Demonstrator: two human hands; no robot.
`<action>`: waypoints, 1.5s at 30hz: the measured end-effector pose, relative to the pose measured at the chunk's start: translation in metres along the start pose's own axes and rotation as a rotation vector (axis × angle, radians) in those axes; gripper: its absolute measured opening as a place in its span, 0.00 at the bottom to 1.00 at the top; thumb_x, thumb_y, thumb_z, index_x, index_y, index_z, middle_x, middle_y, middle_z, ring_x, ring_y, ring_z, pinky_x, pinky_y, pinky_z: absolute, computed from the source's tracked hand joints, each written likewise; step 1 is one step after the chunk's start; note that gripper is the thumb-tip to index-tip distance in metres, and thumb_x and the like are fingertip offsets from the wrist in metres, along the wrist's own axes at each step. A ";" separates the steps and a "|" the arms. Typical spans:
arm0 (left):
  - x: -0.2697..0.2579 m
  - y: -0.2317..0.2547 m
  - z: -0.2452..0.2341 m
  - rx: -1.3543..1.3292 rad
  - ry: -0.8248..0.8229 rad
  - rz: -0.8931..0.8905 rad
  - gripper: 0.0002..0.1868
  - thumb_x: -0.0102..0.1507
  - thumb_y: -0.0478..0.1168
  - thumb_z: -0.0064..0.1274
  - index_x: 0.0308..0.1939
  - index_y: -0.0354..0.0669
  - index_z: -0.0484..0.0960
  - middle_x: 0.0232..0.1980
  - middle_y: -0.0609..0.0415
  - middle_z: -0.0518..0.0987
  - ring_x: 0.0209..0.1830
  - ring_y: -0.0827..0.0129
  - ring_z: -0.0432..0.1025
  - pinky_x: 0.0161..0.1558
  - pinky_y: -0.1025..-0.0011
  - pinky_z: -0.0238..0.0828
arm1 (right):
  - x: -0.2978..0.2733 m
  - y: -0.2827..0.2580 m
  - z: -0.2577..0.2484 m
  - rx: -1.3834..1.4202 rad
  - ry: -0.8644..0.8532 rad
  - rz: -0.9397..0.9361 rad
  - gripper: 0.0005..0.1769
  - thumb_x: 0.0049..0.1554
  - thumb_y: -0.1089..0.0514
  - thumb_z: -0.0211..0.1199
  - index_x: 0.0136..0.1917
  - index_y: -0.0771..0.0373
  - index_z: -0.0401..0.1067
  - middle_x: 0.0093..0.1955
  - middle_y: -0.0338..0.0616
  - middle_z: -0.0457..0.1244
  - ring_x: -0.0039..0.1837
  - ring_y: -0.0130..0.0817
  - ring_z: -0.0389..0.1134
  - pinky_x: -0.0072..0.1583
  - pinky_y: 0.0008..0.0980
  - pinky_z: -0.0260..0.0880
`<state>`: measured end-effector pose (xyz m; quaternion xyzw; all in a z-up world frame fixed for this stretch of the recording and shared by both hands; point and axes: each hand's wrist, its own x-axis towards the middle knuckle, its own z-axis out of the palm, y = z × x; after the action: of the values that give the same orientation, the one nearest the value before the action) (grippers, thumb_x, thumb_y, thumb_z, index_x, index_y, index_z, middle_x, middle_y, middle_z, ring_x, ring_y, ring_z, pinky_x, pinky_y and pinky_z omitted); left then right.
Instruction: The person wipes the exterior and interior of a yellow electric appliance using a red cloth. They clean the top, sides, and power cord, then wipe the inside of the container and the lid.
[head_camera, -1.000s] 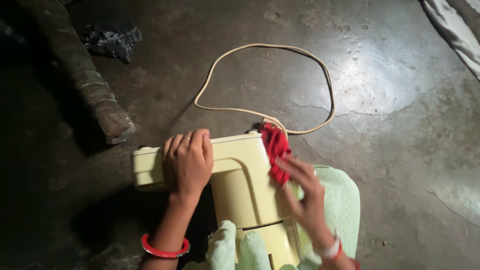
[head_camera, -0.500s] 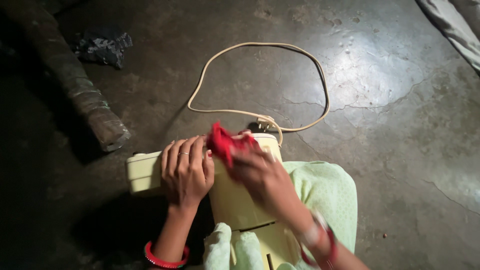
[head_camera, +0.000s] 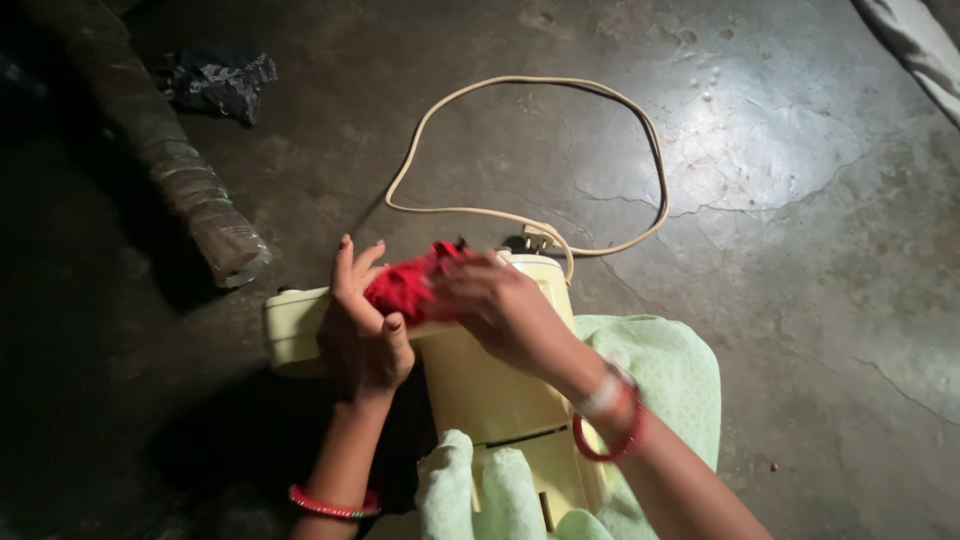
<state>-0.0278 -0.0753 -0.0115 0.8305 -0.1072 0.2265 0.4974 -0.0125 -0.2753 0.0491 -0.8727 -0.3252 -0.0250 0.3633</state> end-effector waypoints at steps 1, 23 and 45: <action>-0.001 -0.002 -0.005 -0.012 -0.014 -0.029 0.56 0.69 0.78 0.21 0.78 0.27 0.51 0.67 0.32 0.75 0.63 0.47 0.76 0.66 0.59 0.70 | -0.013 -0.008 -0.010 -0.027 -0.015 -0.024 0.15 0.51 0.64 0.68 0.52 0.53 0.82 0.59 0.37 0.71 0.66 0.42 0.68 0.67 0.40 0.67; 0.024 0.000 -0.051 -0.155 0.339 -0.038 0.53 0.71 0.78 0.21 0.80 0.34 0.50 0.61 0.32 0.77 0.57 0.51 0.78 0.54 0.62 0.82 | 0.012 -0.012 -0.047 0.150 -0.226 -0.231 0.16 0.50 0.69 0.64 0.50 0.56 0.82 0.59 0.44 0.70 0.69 0.49 0.66 0.73 0.45 0.61; 0.020 0.011 -0.038 0.281 -0.130 0.118 0.33 0.73 0.62 0.30 0.62 0.40 0.77 0.55 0.45 0.80 0.56 0.48 0.74 0.60 0.56 0.67 | -0.080 -0.040 -0.024 -0.010 -0.038 -0.034 0.05 0.51 0.57 0.73 0.43 0.52 0.80 0.63 0.38 0.70 0.71 0.44 0.64 0.76 0.63 0.41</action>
<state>-0.0249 -0.0467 0.0220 0.8971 -0.1551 0.2140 0.3540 -0.0943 -0.3138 0.0696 -0.8691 -0.3466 -0.0161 0.3524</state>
